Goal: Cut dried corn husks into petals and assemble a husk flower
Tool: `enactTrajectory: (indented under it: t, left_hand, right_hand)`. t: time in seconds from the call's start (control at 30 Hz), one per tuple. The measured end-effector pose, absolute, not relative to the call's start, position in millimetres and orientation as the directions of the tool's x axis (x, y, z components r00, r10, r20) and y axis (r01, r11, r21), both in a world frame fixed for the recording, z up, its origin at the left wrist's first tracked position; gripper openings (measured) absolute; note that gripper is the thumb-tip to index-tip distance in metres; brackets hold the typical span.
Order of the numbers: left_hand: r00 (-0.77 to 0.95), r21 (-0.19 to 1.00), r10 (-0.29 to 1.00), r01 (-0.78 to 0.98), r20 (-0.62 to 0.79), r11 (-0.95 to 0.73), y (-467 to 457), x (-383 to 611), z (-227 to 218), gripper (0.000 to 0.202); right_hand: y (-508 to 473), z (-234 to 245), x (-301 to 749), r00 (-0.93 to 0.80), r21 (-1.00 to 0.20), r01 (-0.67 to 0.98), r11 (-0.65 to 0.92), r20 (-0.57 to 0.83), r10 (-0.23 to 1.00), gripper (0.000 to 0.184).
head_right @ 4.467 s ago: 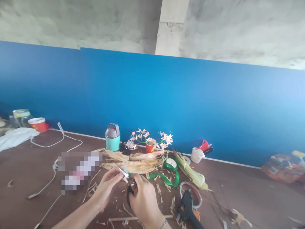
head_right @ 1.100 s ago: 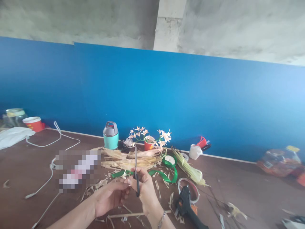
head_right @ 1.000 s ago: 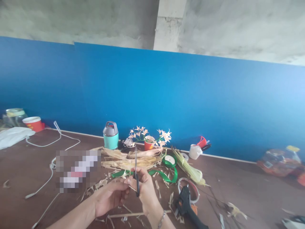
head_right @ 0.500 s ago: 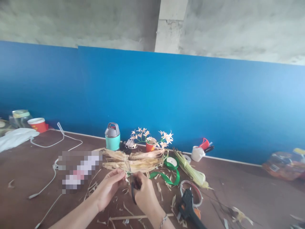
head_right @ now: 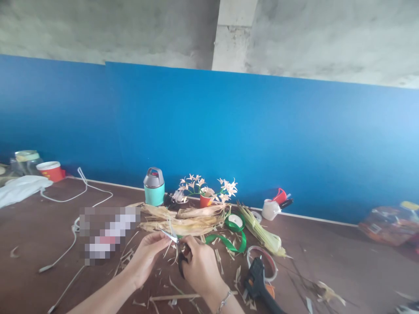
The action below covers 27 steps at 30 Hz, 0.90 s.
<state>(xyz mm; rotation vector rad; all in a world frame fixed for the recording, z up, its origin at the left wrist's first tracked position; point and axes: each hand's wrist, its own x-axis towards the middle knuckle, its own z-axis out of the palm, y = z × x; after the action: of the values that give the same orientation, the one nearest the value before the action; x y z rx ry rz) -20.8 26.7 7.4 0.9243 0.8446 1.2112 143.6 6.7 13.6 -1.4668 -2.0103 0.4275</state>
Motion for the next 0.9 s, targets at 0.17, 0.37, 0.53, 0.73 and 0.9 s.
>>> enactTrajectory:
  t: [0.17, 0.37, 0.53, 0.73, 0.9]
  left_hand:
    - [0.098, 0.972, 0.994, -0.226, -0.045, 0.066, 27.7, -21.7, 3.3, 0.011]
    - [0.083, 0.993, 0.996, -0.113, -0.026, 0.035, 22.3, -20.8, 10.0, 0.016]
    - [0.101, 0.992, 0.995, -0.121, -0.012, 0.024, 22.1, -20.1, 10.5, 0.017]
    - [0.124, 0.992, 0.992, -0.128, 0.007, 0.009, 23.3, -20.3, 11.1, 0.018]
    - [0.101, 0.988, 0.995, -0.152, -0.011, 0.026, 21.9, -20.4, 11.1, 0.017]
  right_hand:
    - [5.0, 21.4, 145.7, -0.246, -0.479, 0.808, 0.342, 0.254, 0.936, 0.04]
    - [2.5, 25.2, 144.8, -0.264, -0.469, 0.809, 0.354, 0.249, 0.932, 0.043]
    - [2.6, 25.7, 144.7, -0.291, -0.434, 0.819, 0.375, 0.248, 0.924, 0.048]
    - [3.2, 25.9, 145.4, -0.299, -0.372, 0.85, 0.373, 0.242, 0.923, 0.048]
    - [3.7, 24.5, 146.3, -0.306, -0.326, 0.868, 0.375, 0.243, 0.92, 0.049]
